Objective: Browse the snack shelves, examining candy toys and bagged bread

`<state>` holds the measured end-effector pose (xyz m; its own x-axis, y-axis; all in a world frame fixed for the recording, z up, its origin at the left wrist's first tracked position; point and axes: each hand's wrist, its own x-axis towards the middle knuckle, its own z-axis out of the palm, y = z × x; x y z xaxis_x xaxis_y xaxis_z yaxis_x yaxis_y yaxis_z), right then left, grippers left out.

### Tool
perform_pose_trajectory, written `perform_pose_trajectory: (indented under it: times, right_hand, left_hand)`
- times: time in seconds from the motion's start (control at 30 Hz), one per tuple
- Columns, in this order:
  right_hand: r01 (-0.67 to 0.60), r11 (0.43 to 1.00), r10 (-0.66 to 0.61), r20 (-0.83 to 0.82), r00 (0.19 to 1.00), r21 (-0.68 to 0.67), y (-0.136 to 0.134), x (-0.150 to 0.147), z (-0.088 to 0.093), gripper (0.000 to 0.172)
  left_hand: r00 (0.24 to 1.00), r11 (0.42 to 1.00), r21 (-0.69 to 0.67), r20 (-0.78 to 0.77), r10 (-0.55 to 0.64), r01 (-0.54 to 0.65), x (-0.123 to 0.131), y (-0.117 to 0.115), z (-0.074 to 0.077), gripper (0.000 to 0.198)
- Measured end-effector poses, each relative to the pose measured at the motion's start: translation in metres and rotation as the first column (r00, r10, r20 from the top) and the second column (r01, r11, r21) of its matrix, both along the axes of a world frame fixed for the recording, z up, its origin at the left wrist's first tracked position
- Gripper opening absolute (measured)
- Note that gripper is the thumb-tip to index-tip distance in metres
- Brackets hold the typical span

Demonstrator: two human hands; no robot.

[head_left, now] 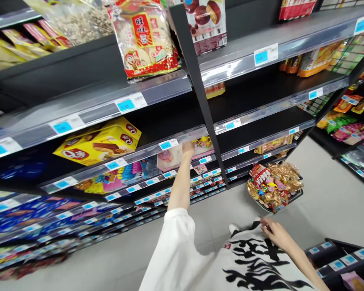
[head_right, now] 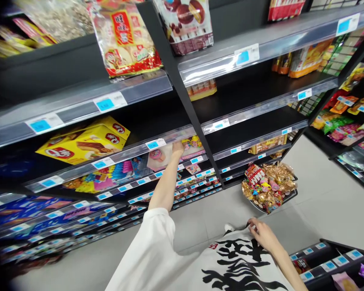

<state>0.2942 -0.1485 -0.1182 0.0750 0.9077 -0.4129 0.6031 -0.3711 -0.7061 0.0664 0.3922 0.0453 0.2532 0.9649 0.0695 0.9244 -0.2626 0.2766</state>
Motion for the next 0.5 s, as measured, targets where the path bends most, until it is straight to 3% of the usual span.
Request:
perform_pose_trajectory:
  times: [0.3,0.5]
  right_hand:
    - [0.084,0.995,-0.084,-0.002,0.996,-0.057,-0.004,-0.01,0.003,0.041]
    - [0.163,0.985,-0.162,0.025,0.986,-0.063,-0.014,-0.011,-0.009,0.044]
  left_hand:
    - [0.995,0.998,0.022,-0.09,-0.048,0.05,-0.004,0.013,-0.018,0.041]
    - [0.998,1.0,0.022,-0.068,-0.014,0.016,-0.001,0.025,-0.02,0.03]
